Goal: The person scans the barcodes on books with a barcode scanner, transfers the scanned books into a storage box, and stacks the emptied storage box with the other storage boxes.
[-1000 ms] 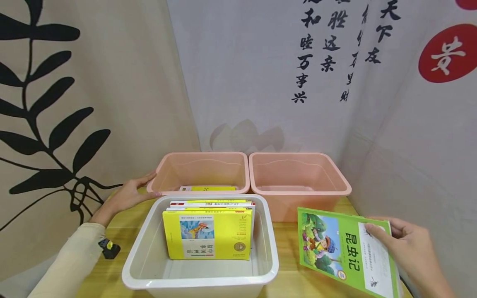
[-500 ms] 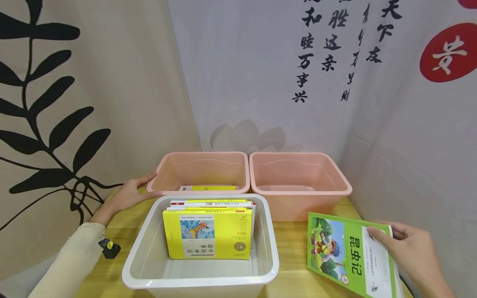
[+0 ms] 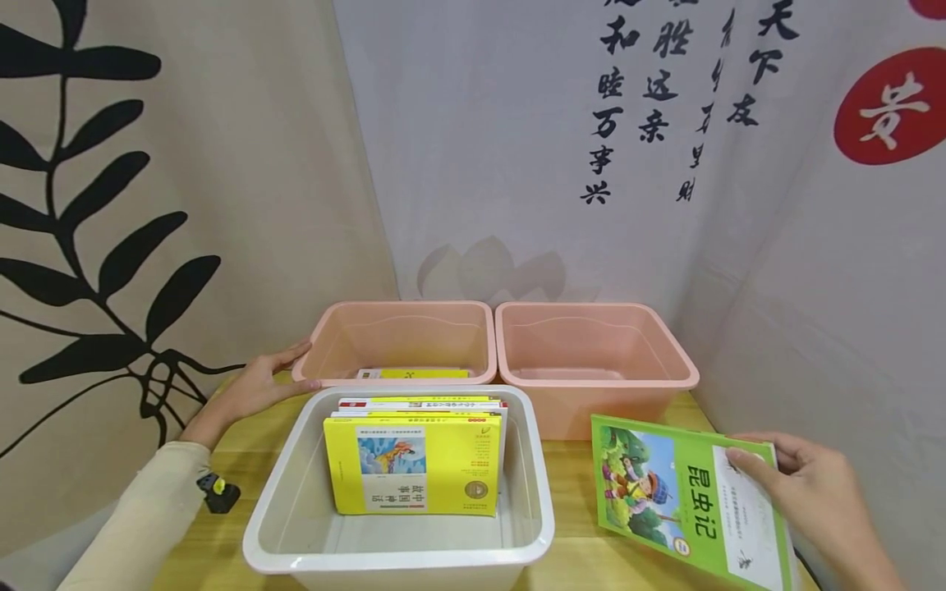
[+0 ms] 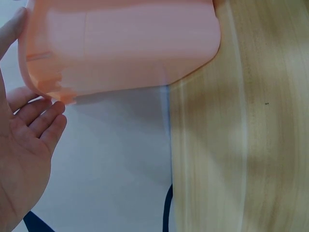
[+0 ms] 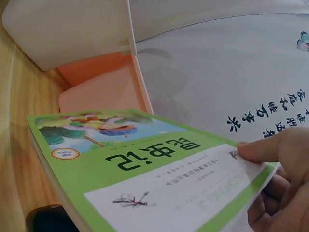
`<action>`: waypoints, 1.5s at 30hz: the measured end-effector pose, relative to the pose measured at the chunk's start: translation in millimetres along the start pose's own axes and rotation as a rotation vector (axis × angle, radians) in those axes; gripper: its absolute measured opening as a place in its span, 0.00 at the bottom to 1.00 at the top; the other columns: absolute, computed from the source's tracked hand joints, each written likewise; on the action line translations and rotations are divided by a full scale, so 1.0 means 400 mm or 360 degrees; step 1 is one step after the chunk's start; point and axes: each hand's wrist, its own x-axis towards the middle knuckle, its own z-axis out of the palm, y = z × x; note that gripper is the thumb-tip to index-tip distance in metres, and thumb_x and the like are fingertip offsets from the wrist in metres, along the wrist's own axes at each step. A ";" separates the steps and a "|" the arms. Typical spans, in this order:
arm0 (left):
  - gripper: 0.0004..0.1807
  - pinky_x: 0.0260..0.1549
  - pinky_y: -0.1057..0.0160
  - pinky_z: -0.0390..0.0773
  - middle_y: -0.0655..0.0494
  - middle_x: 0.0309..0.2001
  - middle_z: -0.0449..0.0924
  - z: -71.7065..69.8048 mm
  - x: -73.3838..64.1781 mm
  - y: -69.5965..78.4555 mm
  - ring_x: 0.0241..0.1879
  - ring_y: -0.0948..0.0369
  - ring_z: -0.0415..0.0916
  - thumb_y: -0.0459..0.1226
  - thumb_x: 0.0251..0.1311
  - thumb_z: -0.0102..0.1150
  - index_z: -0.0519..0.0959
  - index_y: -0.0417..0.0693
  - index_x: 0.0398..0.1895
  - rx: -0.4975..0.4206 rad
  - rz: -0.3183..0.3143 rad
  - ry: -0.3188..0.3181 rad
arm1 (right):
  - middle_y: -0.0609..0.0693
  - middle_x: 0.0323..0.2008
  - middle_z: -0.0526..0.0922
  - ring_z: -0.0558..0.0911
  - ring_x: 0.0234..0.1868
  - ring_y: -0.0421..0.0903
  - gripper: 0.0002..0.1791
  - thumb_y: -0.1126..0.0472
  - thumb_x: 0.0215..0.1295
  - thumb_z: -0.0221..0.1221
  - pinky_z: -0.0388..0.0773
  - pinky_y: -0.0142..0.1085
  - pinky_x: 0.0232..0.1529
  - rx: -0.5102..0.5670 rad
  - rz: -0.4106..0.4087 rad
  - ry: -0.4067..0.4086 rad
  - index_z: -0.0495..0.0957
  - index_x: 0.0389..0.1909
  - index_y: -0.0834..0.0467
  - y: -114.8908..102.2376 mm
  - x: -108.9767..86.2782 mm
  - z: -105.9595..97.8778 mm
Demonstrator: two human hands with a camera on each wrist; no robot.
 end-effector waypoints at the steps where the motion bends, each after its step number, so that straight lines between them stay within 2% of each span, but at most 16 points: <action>1: 0.56 0.68 0.29 0.60 0.40 0.81 0.50 0.000 0.000 0.000 0.76 0.34 0.52 0.64 0.60 0.65 0.54 0.41 0.81 -0.0001 -0.0003 0.0000 | 0.43 0.25 0.89 0.84 0.21 0.44 0.14 0.51 0.69 0.67 0.76 0.33 0.20 0.0028 -0.0013 -0.0007 0.87 0.46 0.56 -0.001 0.002 -0.001; 5: 0.56 0.68 0.29 0.60 0.40 0.80 0.51 -0.001 -0.001 0.000 0.76 0.34 0.53 0.63 0.60 0.65 0.54 0.41 0.81 0.0002 0.0006 0.0007 | 0.44 0.24 0.89 0.85 0.21 0.42 0.07 0.58 0.68 0.68 0.76 0.30 0.22 0.0136 -0.0133 0.0016 0.88 0.43 0.55 -0.012 0.017 -0.011; 9: 0.56 0.68 0.30 0.61 0.40 0.80 0.51 0.000 0.000 -0.001 0.75 0.34 0.54 0.63 0.60 0.65 0.55 0.40 0.80 0.0004 0.0015 0.0011 | 0.45 0.23 0.88 0.84 0.21 0.40 0.06 0.63 0.66 0.68 0.76 0.27 0.25 0.0180 -0.0244 0.0048 0.88 0.42 0.57 -0.035 0.037 -0.023; 15: 0.55 0.68 0.30 0.60 0.40 0.80 0.51 0.002 0.002 -0.006 0.76 0.35 0.54 0.63 0.61 0.65 0.55 0.41 0.80 0.0007 0.0017 0.0016 | 0.43 0.24 0.89 0.85 0.21 0.41 0.05 0.65 0.66 0.68 0.76 0.25 0.25 0.0215 -0.0297 0.0083 0.88 0.41 0.55 -0.075 0.069 -0.037; 24: 0.56 0.69 0.31 0.60 0.41 0.80 0.50 0.001 0.001 -0.007 0.76 0.35 0.53 0.63 0.60 0.65 0.54 0.41 0.80 -0.0002 0.0014 0.0009 | 0.40 0.24 0.89 0.84 0.20 0.37 0.10 0.70 0.66 0.66 0.72 0.29 0.17 0.0343 -0.0410 0.0102 0.89 0.38 0.51 -0.136 0.112 -0.057; 29: 0.56 0.69 0.31 0.60 0.41 0.80 0.51 0.000 0.000 -0.005 0.76 0.35 0.53 0.63 0.60 0.65 0.54 0.40 0.80 -0.0017 0.0012 0.0008 | 0.38 0.24 0.89 0.83 0.19 0.37 0.08 0.69 0.65 0.67 0.70 0.30 0.16 0.0358 -0.0431 0.0161 0.89 0.38 0.53 -0.179 0.140 -0.061; 35: 0.56 0.69 0.31 0.60 0.41 0.80 0.50 0.001 0.001 -0.004 0.76 0.35 0.53 0.63 0.60 0.65 0.54 0.40 0.81 -0.0028 0.0007 0.0008 | 0.35 0.25 0.88 0.83 0.20 0.38 0.04 0.61 0.67 0.67 0.73 0.26 0.20 0.0304 -0.0410 0.0165 0.88 0.41 0.52 -0.231 0.174 -0.066; 42: 0.57 0.68 0.30 0.60 0.42 0.81 0.50 0.000 -0.003 -0.001 0.76 0.35 0.53 0.64 0.59 0.66 0.54 0.41 0.81 -0.0020 -0.0006 0.0007 | 0.32 0.26 0.87 0.83 0.22 0.37 0.08 0.57 0.68 0.68 0.75 0.24 0.23 0.0278 -0.0419 0.0169 0.86 0.44 0.55 -0.283 0.216 -0.054; 45: 0.57 0.68 0.30 0.60 0.42 0.81 0.50 -0.001 -0.003 0.002 0.76 0.35 0.53 0.64 0.59 0.66 0.54 0.42 0.81 -0.0018 -0.0002 0.0004 | 0.36 0.27 0.88 0.84 0.23 0.37 0.07 0.57 0.68 0.68 0.76 0.24 0.24 0.0342 -0.0435 0.0153 0.87 0.43 0.54 -0.301 0.237 -0.043</action>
